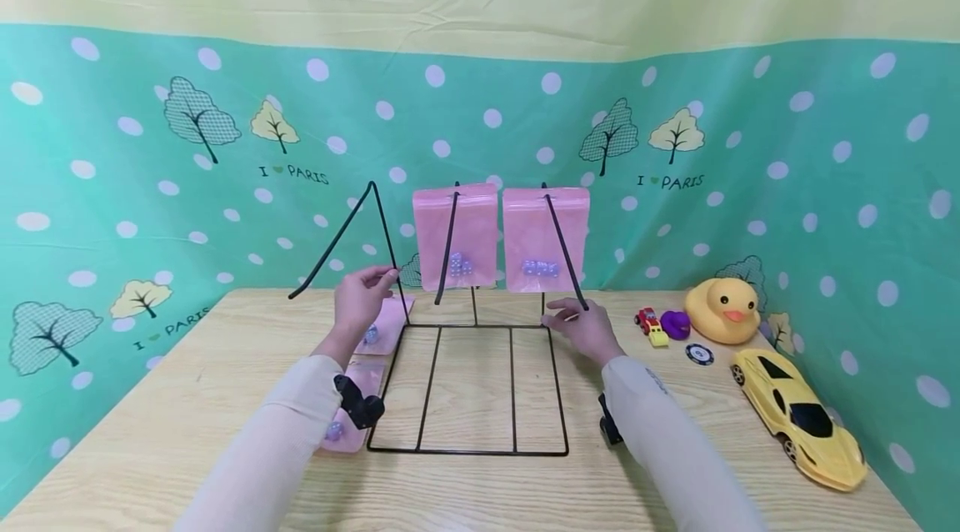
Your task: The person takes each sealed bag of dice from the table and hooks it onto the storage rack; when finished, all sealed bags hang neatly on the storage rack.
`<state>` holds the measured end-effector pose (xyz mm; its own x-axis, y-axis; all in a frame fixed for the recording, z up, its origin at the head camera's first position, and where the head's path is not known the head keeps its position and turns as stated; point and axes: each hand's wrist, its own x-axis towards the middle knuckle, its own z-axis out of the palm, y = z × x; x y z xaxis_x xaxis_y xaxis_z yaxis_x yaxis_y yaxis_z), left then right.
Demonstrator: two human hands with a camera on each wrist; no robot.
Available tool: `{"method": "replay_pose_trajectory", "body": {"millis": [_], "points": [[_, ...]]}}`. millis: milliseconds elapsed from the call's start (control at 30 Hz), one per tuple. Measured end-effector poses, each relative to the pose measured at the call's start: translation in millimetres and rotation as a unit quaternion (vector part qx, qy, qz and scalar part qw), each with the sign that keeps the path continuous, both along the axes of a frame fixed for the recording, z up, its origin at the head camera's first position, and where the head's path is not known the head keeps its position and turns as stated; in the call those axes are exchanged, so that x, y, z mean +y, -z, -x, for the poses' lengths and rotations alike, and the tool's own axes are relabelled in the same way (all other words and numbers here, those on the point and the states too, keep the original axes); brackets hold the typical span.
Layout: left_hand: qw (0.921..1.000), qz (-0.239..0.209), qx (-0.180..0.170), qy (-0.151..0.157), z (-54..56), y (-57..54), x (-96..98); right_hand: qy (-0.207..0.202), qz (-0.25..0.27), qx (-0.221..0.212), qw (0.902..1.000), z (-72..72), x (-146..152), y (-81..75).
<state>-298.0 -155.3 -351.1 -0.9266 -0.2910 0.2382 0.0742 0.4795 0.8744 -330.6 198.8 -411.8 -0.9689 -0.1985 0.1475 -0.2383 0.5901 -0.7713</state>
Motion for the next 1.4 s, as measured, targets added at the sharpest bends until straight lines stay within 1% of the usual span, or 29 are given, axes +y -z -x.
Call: {"method": "replay_pose_trajectory", "body": {"millis": [233,300,400,600,900,1133,1300,1400], "points": [[1.0000,-0.005,-0.003,0.005,0.8,-0.9,1.9,0.007,0.019,-0.016,0.9997,4.6,-1.8,-1.4],[1.0000,-0.004,-0.002,0.005,1.4,-0.9,2.3,0.007,0.017,-0.012,0.9997,5.9,-2.0,-1.4],[1.0000,0.000,0.004,0.003,2.8,-0.4,2.7,0.012,0.015,-0.008,0.9998,7.8,-2.7,-1.1],[0.9999,0.004,0.016,-0.002,3.2,0.3,2.5,0.017,0.027,-0.014,0.9994,8.8,-5.6,-1.7],[1.0000,-0.003,0.007,0.000,1.7,-0.4,1.3,0.019,0.044,-0.024,0.9985,13.7,-4.6,0.2],[1.0000,0.000,0.004,0.000,1.0,-0.9,0.2,0.022,0.043,-0.028,0.9984,16.6,-5.5,1.6],[0.9999,-0.001,-0.007,0.010,-0.7,-3.3,-2.8,0.022,0.049,-0.040,0.9978,16.5,-5.3,1.2],[0.9996,0.003,-0.024,0.018,-2.0,-5.7,-7.7,0.021,0.043,-0.037,0.9982,17.1,-4.8,1.5]]}}
